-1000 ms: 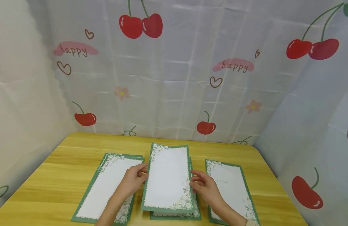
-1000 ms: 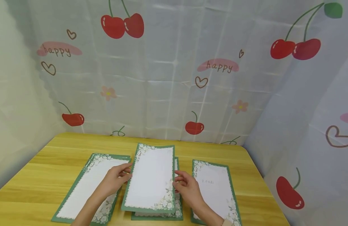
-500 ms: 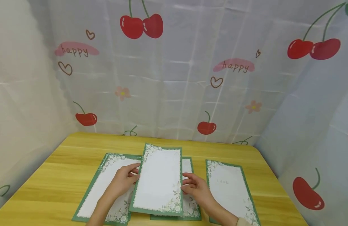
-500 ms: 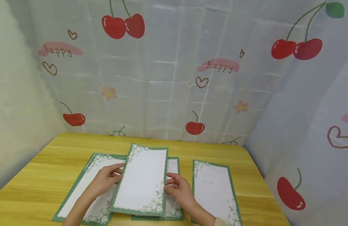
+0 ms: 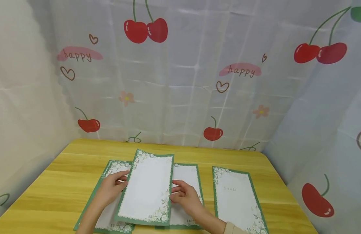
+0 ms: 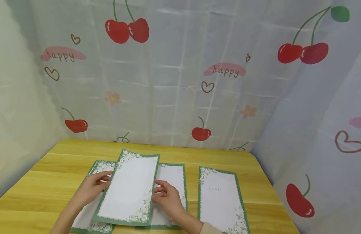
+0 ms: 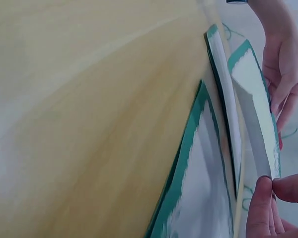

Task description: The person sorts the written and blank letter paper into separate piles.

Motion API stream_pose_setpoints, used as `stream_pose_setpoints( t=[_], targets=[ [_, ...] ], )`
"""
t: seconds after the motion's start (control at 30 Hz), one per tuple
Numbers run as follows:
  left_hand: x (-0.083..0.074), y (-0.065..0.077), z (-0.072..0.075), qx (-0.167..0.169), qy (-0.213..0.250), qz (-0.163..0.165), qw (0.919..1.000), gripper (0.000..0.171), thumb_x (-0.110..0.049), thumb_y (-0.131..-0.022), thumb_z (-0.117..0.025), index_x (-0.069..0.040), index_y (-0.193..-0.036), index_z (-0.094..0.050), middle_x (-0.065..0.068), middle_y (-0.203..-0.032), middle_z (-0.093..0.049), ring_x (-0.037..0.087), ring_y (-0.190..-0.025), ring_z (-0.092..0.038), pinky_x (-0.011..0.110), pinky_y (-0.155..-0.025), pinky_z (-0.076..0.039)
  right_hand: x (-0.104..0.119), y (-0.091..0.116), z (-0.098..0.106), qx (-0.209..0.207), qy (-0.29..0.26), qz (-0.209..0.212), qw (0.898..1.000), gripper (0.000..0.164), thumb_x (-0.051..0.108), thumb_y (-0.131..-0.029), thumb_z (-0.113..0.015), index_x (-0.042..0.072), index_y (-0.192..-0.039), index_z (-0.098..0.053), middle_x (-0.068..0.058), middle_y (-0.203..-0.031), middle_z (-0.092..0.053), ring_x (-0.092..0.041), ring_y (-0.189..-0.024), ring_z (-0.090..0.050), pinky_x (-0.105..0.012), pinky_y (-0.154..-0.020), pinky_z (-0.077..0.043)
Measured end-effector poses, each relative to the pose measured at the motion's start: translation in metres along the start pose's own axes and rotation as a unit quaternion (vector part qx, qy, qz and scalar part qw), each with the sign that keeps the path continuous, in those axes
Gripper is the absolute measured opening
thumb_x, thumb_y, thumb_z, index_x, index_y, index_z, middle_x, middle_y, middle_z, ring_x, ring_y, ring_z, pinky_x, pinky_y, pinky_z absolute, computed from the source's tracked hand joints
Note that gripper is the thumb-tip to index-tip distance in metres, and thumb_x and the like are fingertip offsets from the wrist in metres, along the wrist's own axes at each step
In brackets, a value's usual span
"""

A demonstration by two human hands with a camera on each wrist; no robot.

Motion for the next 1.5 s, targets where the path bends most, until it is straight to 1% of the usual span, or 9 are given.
stream_pose_setpoints(
  t=[0.13, 0.4, 0.57, 0.7, 0.87, 1.03, 1.23, 1.43, 1.5],
  targets=[
    [0.007, 0.004, 0.012, -0.005, -0.025, 0.005, 0.9997, 0.039, 0.003, -0.094, -0.061, 0.009, -0.132, -0.057, 0.017, -0.108, -0.066, 0.028, -0.090, -0.064, 0.033, -0.068, -0.054, -0.001, -0.003, -0.018, 0.001, -0.008, 0.006, 1.000, 0.054, -0.010, -0.086, -0.067, -0.011, -0.137, -0.049, -0.014, -0.101, -0.062, -0.024, -0.086, -0.067, -0.034, -0.073, -0.058],
    [0.021, 0.012, 0.039, -0.018, -0.058, 0.025, 0.9978, 0.039, -0.001, -0.096, -0.060, 0.011, -0.133, -0.055, 0.023, -0.112, -0.065, 0.035, -0.096, -0.064, 0.036, -0.072, -0.054, -0.001, -0.010, -0.047, 0.019, -0.013, 0.010, 1.000, 0.057, -0.011, -0.085, -0.066, -0.010, -0.139, -0.047, -0.015, -0.105, -0.061, -0.020, -0.083, -0.066, -0.035, -0.075, -0.058],
    [0.032, 0.016, 0.052, -0.019, -0.072, 0.035, 0.9966, 0.039, -0.001, -0.096, -0.060, 0.013, -0.132, -0.055, 0.025, -0.113, -0.064, 0.037, -0.098, -0.063, 0.038, -0.074, -0.055, -0.001, -0.012, -0.061, 0.024, -0.002, 0.011, 1.000, 0.059, -0.010, -0.085, -0.067, -0.009, -0.140, -0.047, -0.013, -0.107, -0.061, -0.023, -0.087, -0.067, -0.028, -0.072, -0.056],
    [0.037, 0.018, 0.059, -0.021, -0.078, 0.039, 0.9960, 0.038, -0.001, -0.096, -0.059, 0.013, -0.131, -0.056, 0.026, -0.113, -0.063, 0.039, -0.099, -0.062, 0.039, -0.074, -0.056, -0.001, -0.014, -0.070, 0.028, -0.001, 0.015, 0.999, 0.061, -0.010, -0.082, -0.067, -0.010, -0.140, -0.047, -0.013, -0.107, -0.061, -0.021, -0.086, -0.066, -0.023, -0.069, -0.053],
    [0.043, 0.019, 0.068, -0.029, -0.086, 0.035, 0.9952, 0.035, 0.000, -0.096, -0.060, 0.014, -0.128, -0.058, 0.026, -0.112, -0.064, 0.040, -0.099, -0.063, 0.039, -0.074, -0.056, -0.003, -0.016, -0.079, 0.039, -0.015, -0.001, 0.999, 0.061, -0.008, -0.084, -0.067, -0.008, -0.142, -0.046, -0.012, -0.108, -0.060, -0.020, -0.088, -0.065, -0.030, -0.074, -0.056],
    [0.050, 0.018, 0.071, -0.029, -0.092, 0.039, 0.9946, 0.034, 0.000, -0.096, -0.060, 0.014, -0.126, -0.059, 0.026, -0.111, -0.065, 0.039, -0.099, -0.064, 0.038, -0.075, -0.056, -0.006, -0.016, -0.086, 0.041, -0.023, -0.019, 0.999, 0.060, -0.007, -0.085, -0.067, -0.007, -0.142, -0.047, -0.012, -0.108, -0.060, -0.022, -0.087, -0.066, -0.038, -0.077, -0.057],
    [0.058, 0.018, 0.071, -0.025, -0.107, 0.053, 0.9925, 0.032, 0.000, -0.096, -0.059, 0.015, -0.124, -0.060, 0.026, -0.109, -0.066, 0.040, -0.098, -0.064, 0.045, -0.078, -0.055, -0.012, -0.016, -0.094, 0.049, -0.029, -0.039, 0.998, 0.060, -0.007, -0.086, -0.066, -0.009, -0.142, -0.046, -0.010, -0.107, -0.059, -0.031, -0.081, -0.069, -0.038, -0.077, -0.058],
    [0.059, 0.017, 0.066, -0.014, -0.126, 0.052, 0.9906, 0.031, 0.000, -0.095, -0.059, 0.016, -0.122, -0.060, 0.025, -0.106, -0.067, 0.041, -0.096, -0.064, 0.048, -0.078, -0.055, -0.016, -0.018, -0.096, 0.057, -0.005, -0.048, 0.997, 0.057, -0.003, -0.088, -0.067, -0.010, -0.141, -0.046, -0.008, -0.107, -0.059, -0.027, -0.079, -0.068, -0.035, -0.075, -0.058],
    [0.060, 0.016, 0.065, -0.012, -0.131, 0.058, 0.9897, 0.032, -0.001, -0.095, -0.059, 0.016, -0.122, -0.060, 0.025, -0.106, -0.067, 0.040, -0.096, -0.064, 0.048, -0.079, -0.054, -0.017, -0.019, -0.097, 0.056, -0.003, -0.051, 0.997, 0.056, -0.003, -0.088, -0.067, -0.010, -0.141, -0.047, -0.008, -0.106, -0.059, -0.026, -0.078, -0.068, -0.036, -0.074, -0.058]
  ],
)
Point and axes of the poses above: each hand's wrist, its own y-axis away from the middle knuckle, its own z-axis out of the back of the hand, x = y × z, the point moved 9 cm from there along -y, towards the middle knuckle
